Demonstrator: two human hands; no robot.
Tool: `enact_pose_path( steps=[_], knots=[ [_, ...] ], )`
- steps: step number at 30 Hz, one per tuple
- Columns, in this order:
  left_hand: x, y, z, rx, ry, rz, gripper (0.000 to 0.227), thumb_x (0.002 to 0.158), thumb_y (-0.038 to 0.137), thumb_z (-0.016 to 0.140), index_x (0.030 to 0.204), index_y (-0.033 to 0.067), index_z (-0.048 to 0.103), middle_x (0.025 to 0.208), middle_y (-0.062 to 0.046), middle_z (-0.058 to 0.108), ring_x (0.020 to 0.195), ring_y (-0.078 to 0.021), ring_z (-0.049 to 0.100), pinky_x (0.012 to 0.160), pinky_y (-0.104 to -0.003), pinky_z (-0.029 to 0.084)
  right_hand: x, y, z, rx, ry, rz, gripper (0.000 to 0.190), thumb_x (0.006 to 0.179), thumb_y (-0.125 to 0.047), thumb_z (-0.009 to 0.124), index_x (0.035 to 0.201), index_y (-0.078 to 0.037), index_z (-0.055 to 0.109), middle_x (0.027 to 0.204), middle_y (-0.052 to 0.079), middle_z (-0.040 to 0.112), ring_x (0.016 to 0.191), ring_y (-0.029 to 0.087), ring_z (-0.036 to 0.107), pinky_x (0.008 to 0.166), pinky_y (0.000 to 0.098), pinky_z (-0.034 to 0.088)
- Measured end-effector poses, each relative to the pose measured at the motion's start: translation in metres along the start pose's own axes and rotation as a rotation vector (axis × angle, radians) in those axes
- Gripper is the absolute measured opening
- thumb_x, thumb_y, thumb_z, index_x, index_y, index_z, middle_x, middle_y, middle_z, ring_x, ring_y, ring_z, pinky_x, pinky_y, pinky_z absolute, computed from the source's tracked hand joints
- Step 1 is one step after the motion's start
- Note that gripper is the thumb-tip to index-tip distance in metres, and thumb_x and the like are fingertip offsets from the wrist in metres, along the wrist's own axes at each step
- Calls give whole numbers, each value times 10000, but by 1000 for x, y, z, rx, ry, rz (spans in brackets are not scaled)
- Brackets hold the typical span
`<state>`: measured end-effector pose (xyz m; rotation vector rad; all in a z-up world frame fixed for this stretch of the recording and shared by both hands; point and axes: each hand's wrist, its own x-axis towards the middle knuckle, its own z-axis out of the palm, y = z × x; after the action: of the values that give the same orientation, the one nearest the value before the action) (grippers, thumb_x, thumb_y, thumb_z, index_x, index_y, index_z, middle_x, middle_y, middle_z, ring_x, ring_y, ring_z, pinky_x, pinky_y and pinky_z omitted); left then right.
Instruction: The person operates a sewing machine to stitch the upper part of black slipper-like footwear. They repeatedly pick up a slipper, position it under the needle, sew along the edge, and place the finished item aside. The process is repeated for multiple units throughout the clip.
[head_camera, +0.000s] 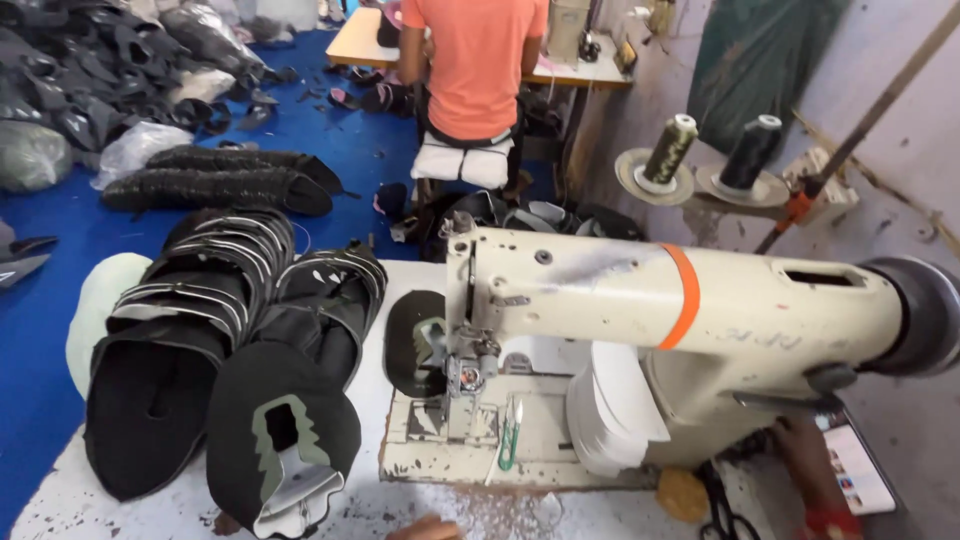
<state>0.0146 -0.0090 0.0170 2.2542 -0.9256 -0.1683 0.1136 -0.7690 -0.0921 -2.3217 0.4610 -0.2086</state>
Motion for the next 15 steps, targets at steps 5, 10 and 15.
enact_pose_path(
  steps=[5, 10, 15],
  knots=[
    [15, 22, -2, 18, -55, -71, 280, 921, 304, 611, 791, 68, 687, 789, -123, 585, 861, -227, 680, 731, -376, 552, -31, -84, -28, -260, 122, -188, 272, 890, -229, 663, 992, 5, 757, 835, 214, 694, 746, 356, 640, 664, 452, 488],
    [18, 35, -3, 38, -110, -128, 339, 941, 346, 592, 792, 52, 671, 808, -135, 589, 900, -231, 680, 771, -375, 546, 6, -2, -4, -183, 67, -82, 280, 1002, -225, 630, 986, 41, 713, 852, 226, 676, 769, 386, 645, 674, 483, 523],
    [29, 29, 11, 7, -154, -162, 336, 981, 374, 558, 904, 87, 713, 898, -127, 655, 960, -213, 697, 845, -356, 564, -11, -30, -25, -393, 100, -66, 365, 921, -301, 688, 1125, -5, 750, 932, 215, 731, 858, 373, 679, 771, 473, 528]
  ],
)
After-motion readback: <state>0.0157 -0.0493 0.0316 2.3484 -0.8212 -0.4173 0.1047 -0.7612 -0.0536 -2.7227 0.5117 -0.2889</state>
